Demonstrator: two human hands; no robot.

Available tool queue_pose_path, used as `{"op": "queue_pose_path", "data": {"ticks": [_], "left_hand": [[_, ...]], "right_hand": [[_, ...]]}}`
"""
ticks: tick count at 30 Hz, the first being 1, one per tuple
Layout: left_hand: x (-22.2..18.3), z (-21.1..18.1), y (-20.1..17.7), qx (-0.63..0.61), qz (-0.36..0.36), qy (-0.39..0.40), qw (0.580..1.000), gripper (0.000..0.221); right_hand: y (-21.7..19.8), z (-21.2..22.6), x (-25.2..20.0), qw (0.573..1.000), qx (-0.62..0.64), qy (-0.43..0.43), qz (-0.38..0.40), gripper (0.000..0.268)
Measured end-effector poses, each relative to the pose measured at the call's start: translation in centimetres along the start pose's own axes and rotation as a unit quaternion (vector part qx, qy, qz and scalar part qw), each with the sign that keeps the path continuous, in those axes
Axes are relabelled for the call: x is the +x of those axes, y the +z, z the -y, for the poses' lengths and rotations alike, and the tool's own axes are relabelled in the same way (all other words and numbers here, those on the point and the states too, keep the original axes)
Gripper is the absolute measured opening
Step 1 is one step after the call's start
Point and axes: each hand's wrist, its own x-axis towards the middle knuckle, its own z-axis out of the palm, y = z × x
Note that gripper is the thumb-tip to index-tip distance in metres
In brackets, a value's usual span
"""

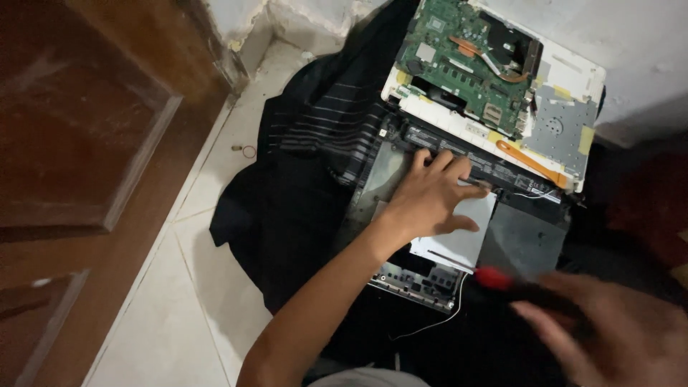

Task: Disassembling a laptop by removing internal screws with a screwdriver and extracting the motherboard.

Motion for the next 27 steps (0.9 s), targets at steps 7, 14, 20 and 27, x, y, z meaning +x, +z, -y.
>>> {"op": "queue_pose_path", "data": {"ticks": [7,14,20,27], "left_hand": [[0.0,-0.4,-0.8,-0.005,0.023,-0.013,1.000,0.049],[0.2,-0.8,-0.5,0.030,0.095,-0.027,0.995,0.055],[1.1,-3.3,-1.1,0.106,0.043,0.057,0.992,0.051],[4.2,-8.7,1.3,0.042,0.051,0.145,0.987,0.029]], "right_hand": [[6.8,-15.9,-9.0,0.907,0.306,0.283,-0.065,0.025],[10.2,-16.0,-11.8,0.876,0.238,0.349,-0.233,0.013],[14.1,-18.0,-14.7,0.831,0.276,0.406,-0.261,0.011],[15.7,-18.4,-15.2,0.777,0.361,0.449,-0.252,0.015]]}}
